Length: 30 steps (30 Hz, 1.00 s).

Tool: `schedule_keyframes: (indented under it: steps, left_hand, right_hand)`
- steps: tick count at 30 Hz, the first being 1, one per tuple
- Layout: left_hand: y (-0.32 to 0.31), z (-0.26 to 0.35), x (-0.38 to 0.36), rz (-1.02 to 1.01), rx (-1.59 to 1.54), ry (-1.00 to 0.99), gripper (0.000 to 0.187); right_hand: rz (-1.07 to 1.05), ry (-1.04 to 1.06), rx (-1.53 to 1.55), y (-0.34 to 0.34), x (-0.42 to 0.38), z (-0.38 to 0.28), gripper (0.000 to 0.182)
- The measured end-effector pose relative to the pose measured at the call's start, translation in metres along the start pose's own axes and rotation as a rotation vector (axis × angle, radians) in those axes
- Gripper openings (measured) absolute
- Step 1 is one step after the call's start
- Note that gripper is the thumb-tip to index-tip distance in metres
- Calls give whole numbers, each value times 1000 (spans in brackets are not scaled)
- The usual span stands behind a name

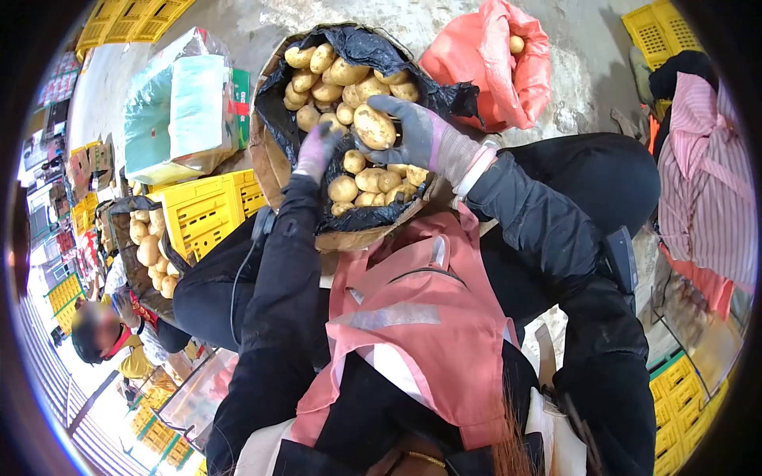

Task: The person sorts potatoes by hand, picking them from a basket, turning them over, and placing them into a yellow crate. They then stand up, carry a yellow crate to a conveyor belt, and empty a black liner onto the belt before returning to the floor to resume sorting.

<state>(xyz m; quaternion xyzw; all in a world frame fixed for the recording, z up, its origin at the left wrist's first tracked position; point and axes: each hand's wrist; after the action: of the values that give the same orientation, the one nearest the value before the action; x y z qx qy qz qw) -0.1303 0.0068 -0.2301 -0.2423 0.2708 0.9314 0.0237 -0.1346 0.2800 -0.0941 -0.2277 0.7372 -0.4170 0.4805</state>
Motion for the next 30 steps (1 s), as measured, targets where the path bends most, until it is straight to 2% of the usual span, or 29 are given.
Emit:
schedule_keyframes:
  steps: [1,2,4,5,6,8,9,10,11,12,14,15,16,18,19,20,21,22,24,25,26,28,30]
  left_hand:
    - [-11,-23,3,-117,154,41,61]
    - [-23,-41,5,-235,312,77,65]
    - [-56,-61,-9,-170,607,142,75]
    - [-55,-44,-17,-127,487,221,76]
    - [-57,-46,-20,-41,520,175,71]
    - [-47,-61,-11,-109,171,118,70]
    - [-49,-74,-10,-77,-284,119,60]
    - [-28,-22,-31,-125,-625,327,52]
    - [-16,-7,-42,-215,-996,291,50]
    - [-5,3,-55,-303,-1366,248,48]
    - [11,44,-90,-245,-408,-424,58]
    - [12,49,-100,-197,-380,-383,65]
    - [19,77,-120,-232,-454,-351,64]
    - [25,88,-131,-156,-380,-635,39]
    - [23,86,-128,-261,-894,-492,43]
    - [22,85,-120,-362,-1399,-312,47]
    - [27,90,-114,-230,-1473,-230,49]
    - [29,80,-96,-156,-1430,-176,48]
    - [6,35,-50,113,-955,33,52]
    - [-14,-12,-16,13,-678,84,58]
    - [-33,-52,11,-87,-396,126,64]
    - [-78,-68,15,-177,281,-31,76]
    - [-111,-56,-8,-6,431,140,85]
  right_hand:
    - [4,-1,3,3,3,5,48]
    - [41,213,-244,10,10,14,45]
    - [120,660,-746,19,23,18,46]
    - [15,869,-894,15,22,16,43]
    - [-93,1071,-1039,12,19,16,44]
    - [103,885,-1075,18,11,19,40]
    - [96,873,-1068,18,7,22,40]
    - [177,945,-1345,16,5,18,42]
    - [262,1014,-1620,14,4,14,43]
    - [247,1013,-1610,15,5,15,43]
    - [51,585,-1627,12,9,15,45]
    - [-26,763,-1526,3,7,22,35]
    - [26,305,-706,-22,2,25,43]
    - [-83,156,-368,-34,2,34,36]
    - [-82,155,-369,-37,-3,32,36]
    - [21,217,-457,-39,-9,28,35]
    - [128,279,-542,-41,-13,26,36]
    - [-218,131,-169,-3,19,16,38]
    - [-69,252,-142,-23,4,3,37]
    - [-11,438,-221,-55,-25,1,37]
    - [-45,479,-90,-62,-31,-3,38]
    - [185,935,-826,-30,-16,5,40]
    - [31,393,-76,-34,-15,-9,38]
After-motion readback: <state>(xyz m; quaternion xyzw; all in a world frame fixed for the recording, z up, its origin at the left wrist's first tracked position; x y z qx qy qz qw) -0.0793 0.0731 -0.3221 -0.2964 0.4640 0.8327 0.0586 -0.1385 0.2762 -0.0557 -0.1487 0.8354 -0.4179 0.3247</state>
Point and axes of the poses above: each hand's wrist, its own x-axis towards the middle knuckle, its own y-axis out of the back of the hand, z = x × y, and after that the axes turned 3 degrees about -x, right-handed
